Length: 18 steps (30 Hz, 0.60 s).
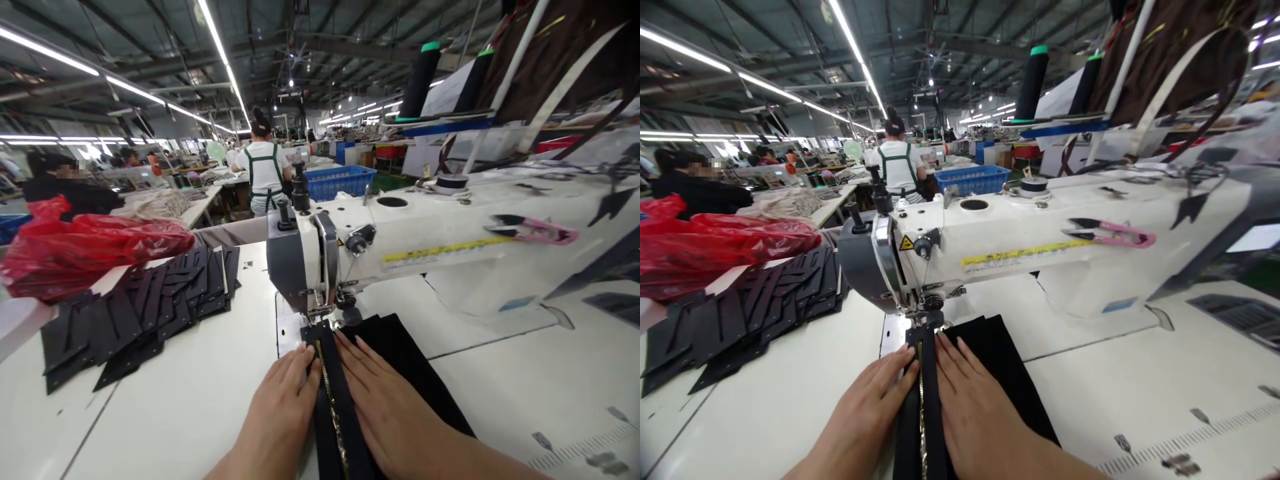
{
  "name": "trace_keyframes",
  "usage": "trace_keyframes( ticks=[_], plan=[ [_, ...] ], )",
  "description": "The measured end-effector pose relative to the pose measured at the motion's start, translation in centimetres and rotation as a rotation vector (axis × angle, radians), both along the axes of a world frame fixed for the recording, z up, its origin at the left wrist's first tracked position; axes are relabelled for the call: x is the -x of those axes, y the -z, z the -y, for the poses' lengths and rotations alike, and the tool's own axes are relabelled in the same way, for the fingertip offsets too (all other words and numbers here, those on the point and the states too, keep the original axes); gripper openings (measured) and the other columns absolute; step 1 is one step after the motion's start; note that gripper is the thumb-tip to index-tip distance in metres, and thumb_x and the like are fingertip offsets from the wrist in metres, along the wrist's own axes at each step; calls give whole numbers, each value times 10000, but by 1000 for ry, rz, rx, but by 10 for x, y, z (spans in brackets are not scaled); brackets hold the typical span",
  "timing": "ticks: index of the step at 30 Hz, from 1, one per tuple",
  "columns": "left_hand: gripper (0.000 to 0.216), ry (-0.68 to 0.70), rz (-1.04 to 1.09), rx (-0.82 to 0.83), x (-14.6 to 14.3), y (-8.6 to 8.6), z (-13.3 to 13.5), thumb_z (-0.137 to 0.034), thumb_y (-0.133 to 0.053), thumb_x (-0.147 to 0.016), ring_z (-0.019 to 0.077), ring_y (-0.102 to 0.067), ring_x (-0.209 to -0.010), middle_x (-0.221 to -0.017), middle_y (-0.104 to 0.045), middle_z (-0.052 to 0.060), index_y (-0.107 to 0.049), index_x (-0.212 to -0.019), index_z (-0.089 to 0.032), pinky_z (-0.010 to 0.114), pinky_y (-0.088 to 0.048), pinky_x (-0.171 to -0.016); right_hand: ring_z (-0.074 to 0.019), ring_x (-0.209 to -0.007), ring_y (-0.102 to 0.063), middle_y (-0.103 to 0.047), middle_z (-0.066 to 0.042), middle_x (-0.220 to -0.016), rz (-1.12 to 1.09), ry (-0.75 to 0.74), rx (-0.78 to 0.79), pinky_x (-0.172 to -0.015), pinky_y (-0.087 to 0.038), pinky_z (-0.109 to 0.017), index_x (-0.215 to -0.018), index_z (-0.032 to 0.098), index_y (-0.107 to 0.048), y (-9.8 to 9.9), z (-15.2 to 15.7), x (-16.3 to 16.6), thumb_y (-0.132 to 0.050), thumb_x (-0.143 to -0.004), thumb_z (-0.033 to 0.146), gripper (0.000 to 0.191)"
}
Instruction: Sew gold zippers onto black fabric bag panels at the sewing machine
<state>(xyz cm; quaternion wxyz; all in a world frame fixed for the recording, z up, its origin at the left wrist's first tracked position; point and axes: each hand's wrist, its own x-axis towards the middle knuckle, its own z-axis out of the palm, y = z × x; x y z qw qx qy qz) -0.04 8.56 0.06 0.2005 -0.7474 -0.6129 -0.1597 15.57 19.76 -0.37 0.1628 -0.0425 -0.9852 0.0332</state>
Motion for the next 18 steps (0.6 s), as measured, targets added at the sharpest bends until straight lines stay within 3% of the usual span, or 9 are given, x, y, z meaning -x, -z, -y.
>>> trace_keyframes(
  ticks=[8, 18],
  plan=[
    [325, -8, -3, 9, 9, 1, -21, -40, -330, -837, 261, -586, -996, -1068, -604, 179, -535, -1087, -74, 415, -547, -793, -292, -1265, -330, -406, -218, -1327, -53, -24, -14, -984, -375, -474, -1327, 6, -362, -4, -20, 13, -373, -751, 62, 579],
    [352, 5, 43, -102, 13, 27, -22, -112, -284, -893, 269, -532, -1076, -1102, -580, 174, -514, -1158, -80, 435, -508, -865, -272, -1214, -422, -444, -178, -1311, -80, -17, -18, -970, -407, -440, -1364, 47, -314, 7, -22, 11, -391, -734, 76, 636]
  ],
)
